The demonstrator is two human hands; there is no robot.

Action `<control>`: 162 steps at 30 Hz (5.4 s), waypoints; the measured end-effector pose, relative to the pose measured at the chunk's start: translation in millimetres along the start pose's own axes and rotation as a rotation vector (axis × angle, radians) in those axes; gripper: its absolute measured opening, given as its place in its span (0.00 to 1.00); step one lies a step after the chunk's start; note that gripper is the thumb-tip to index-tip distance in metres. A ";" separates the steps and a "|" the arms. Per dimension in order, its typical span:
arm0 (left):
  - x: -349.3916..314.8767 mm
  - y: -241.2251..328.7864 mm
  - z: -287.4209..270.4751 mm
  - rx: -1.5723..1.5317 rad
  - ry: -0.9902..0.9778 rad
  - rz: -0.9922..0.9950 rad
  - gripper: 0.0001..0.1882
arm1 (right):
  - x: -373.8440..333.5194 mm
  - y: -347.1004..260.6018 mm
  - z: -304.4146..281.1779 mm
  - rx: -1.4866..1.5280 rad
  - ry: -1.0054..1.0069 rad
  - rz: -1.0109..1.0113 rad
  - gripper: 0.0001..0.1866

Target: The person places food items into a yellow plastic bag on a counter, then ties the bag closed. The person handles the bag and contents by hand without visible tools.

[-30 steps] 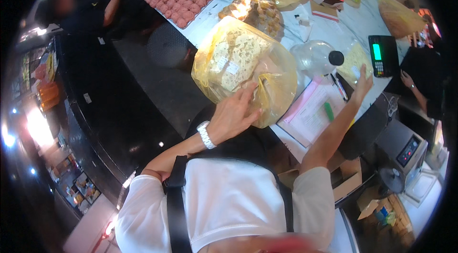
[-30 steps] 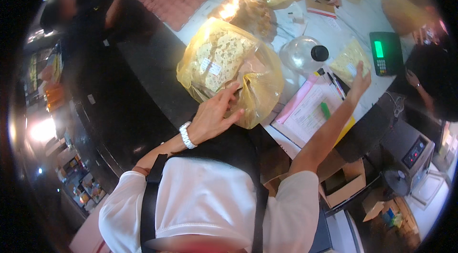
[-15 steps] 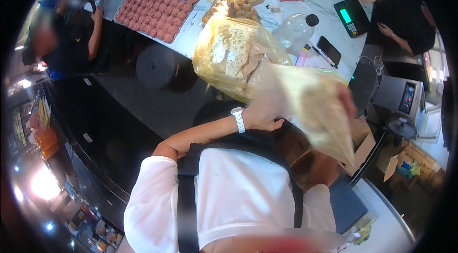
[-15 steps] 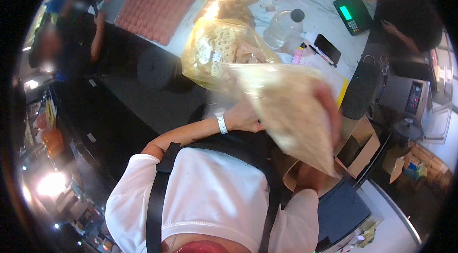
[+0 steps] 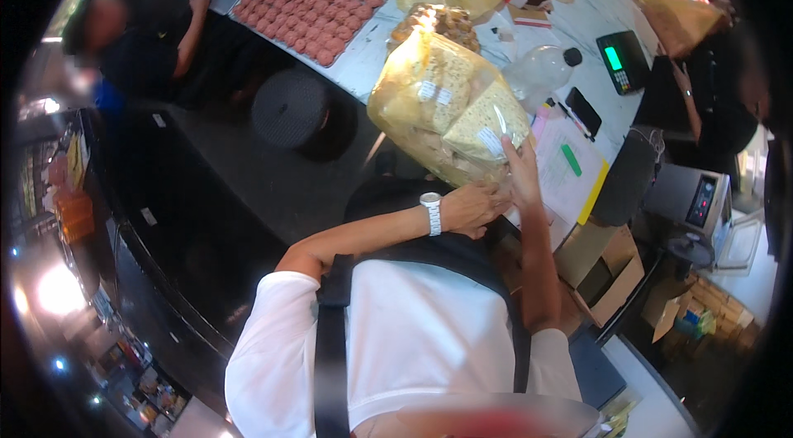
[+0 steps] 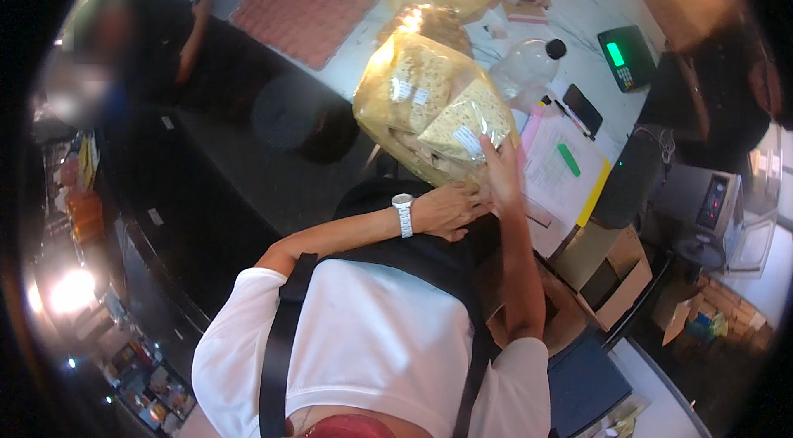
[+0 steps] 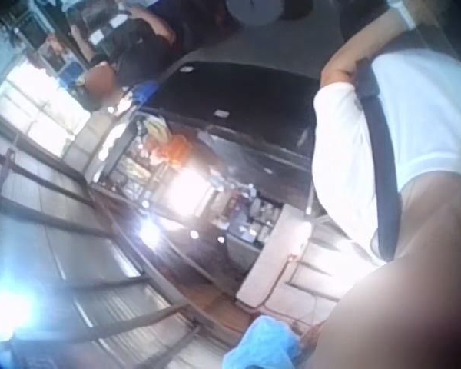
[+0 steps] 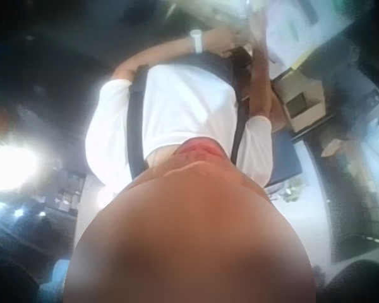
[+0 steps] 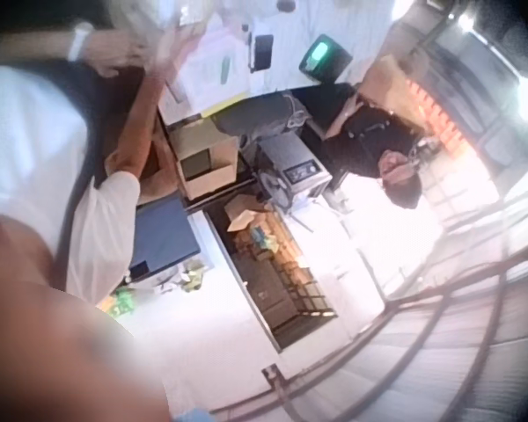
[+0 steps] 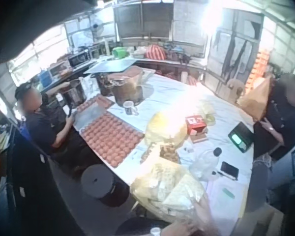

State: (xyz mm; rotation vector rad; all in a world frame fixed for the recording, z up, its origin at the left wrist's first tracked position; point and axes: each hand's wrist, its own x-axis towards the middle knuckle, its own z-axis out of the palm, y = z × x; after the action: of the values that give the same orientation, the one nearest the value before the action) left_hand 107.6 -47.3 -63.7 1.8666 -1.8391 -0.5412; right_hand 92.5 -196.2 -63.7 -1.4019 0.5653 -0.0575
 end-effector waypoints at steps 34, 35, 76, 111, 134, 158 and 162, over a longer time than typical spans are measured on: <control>-4.2 9.0 -34.2 -0.166 0.201 0.051 0.30 | -8.1 -79.0 -36.7 -1.055 0.152 -0.081 0.20; -3.8 9.7 -39.8 -0.167 0.248 0.059 0.30 | -18.9 -78.6 -43.5 -1.109 0.107 0.049 0.19; -109.4 -57.1 -135.9 -0.354 0.775 -0.857 0.13 | -46.4 -56.9 11.7 -0.804 0.127 -0.237 0.22; -86.1 -110.2 -175.1 -0.428 1.052 -0.556 0.14 | -4.5 -93.4 -13.7 -0.201 0.077 -0.338 0.18; -66.5 -72.3 -172.4 -0.211 0.466 -0.410 0.14 | -34.2 -114.3 13.0 -0.701 -0.005 -0.545 0.19; -47.2 -110.3 -145.6 -0.426 0.558 -0.489 0.07 | 31.7 -12.2 26.3 -0.677 0.169 -0.739 0.07; -40.2 -115.8 -146.0 -0.412 0.460 -0.404 0.05 | 39.6 -4.2 52.4 -0.592 0.211 -0.586 0.06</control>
State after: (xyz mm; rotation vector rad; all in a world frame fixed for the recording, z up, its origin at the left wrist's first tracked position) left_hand 285.1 0.0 -13.1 1.8748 -0.9783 -0.5194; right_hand 149.3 -163.6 -70.1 -2.1243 0.3329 -0.5502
